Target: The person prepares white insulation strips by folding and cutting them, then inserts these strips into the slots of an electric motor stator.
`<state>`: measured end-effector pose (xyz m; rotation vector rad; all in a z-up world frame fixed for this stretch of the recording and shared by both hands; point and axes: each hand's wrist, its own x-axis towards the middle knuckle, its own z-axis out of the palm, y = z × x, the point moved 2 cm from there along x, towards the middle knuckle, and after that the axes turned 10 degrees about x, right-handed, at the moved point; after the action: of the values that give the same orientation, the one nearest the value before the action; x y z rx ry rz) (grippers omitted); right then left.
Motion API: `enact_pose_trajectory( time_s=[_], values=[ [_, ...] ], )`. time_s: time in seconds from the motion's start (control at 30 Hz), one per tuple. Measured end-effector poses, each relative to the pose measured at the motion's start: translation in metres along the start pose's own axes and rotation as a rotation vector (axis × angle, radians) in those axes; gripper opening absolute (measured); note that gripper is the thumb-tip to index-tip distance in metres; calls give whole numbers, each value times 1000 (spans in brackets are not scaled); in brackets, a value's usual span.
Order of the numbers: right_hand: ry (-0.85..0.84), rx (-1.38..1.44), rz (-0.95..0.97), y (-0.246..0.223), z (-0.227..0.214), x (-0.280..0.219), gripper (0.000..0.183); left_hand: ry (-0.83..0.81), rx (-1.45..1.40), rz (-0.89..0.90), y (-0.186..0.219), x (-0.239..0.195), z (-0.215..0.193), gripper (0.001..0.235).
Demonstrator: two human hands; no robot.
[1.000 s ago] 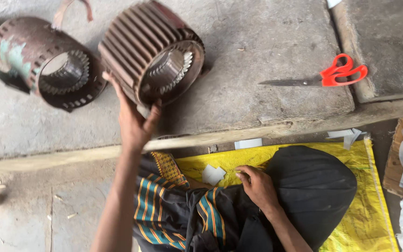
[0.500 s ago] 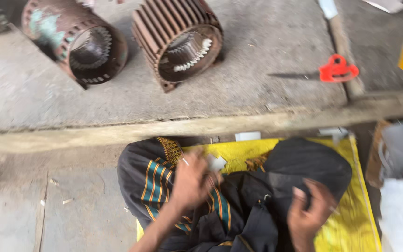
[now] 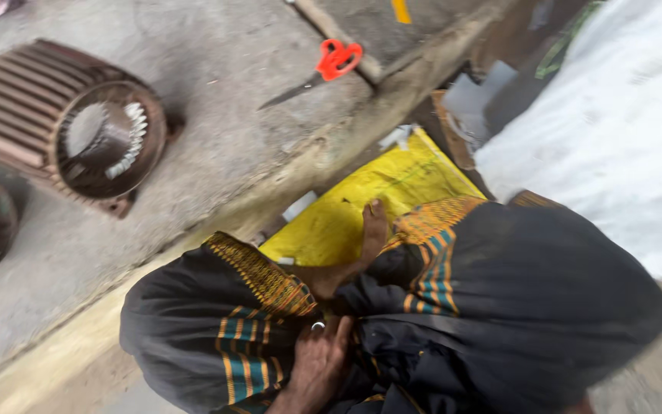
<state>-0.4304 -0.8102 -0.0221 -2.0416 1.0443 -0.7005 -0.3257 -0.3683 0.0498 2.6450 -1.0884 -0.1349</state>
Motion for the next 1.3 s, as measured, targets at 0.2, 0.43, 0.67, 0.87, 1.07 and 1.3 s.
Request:
enact_pose_trajectory(
  time_s=[0.2,0.43,0.67,0.87,1.07,1.3],
  values=[
    [110,-53,-58,-30,-93,-27,30,182,-164,205,45,30,-73,60],
    [266,-109,-171,-55,-153,-37,32,710,23,-115,3,44,-189,34],
    [142,-125,-221,-54,-205,-76,31,728,-44,-224,6,135,-191,15],
    [-271,-117,-11,-88,-200,-83,29,868,-223,-21,23,176,-180,15],
    [-910,-232,163,-170,-199,-110,41,175,566,1,42,287,-97,19],
    [-693,-164,-314,-196,-46,-25,19,159,587,-104,-7,316,-103,33]
  ],
)
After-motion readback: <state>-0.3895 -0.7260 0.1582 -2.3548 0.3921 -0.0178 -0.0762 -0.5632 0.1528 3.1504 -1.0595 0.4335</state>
